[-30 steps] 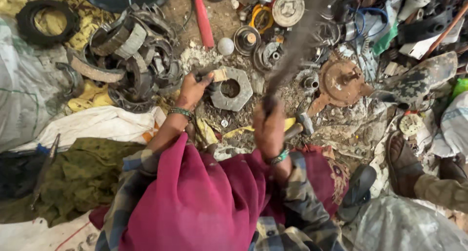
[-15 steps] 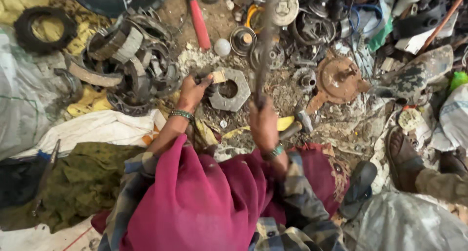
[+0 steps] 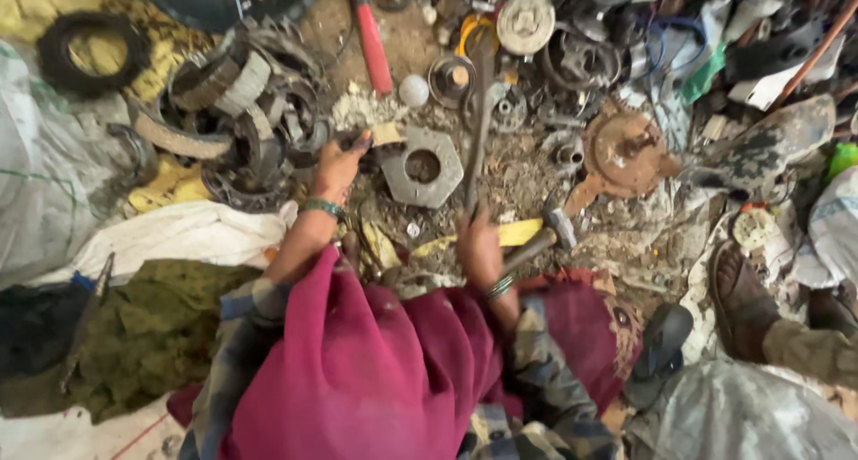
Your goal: The person sits on the floor and repeatedly strikes a small metal piece placed on a hexagonal anvil using a hammer. The person adjusts the metal piece occasionally and continues hammering.
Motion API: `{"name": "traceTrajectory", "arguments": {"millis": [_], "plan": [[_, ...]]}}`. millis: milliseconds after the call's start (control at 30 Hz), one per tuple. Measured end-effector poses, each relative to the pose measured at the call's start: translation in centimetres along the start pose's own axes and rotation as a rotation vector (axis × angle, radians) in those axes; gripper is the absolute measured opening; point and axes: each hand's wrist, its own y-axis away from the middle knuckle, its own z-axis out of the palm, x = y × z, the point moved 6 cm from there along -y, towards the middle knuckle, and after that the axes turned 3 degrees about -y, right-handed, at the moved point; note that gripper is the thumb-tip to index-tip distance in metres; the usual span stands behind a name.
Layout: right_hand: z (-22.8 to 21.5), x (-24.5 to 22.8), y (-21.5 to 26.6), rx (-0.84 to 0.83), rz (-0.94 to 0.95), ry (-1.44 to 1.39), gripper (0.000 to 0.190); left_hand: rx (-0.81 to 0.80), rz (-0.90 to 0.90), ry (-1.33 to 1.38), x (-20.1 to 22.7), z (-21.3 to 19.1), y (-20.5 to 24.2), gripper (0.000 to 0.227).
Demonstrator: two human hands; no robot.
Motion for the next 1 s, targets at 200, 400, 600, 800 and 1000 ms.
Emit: {"name": "traceTrajectory", "arguments": {"millis": [200,400,600,800,1000], "plan": [[-6.4,-4.7,1.1,0.226,-0.159,-0.415,0.029,-0.041,0.241,0.075,1.6,1.5,-0.5,0.033],[3.4,-1.4,1.5,-0.112,-0.111,-0.014,0.032,-0.118,0.339,0.289,0.8,2.3,-0.8,0.031],[-0.8,-2.2,2.8,0.095,-0.185,0.003,0.041,-0.103,0.343,0.208,-0.2,2.4,-1.1,0.028],[-3.7,-1.4,1.7,0.323,-0.453,-0.78,0.017,-0.092,0.397,0.243,-0.1,2.4,-2.4,0.036],[6.9,3.6,0.4,-0.092,-0.241,0.559,0.034,-0.052,0.456,0.25,-0.9,1.3,-3.0,0.043]]}}
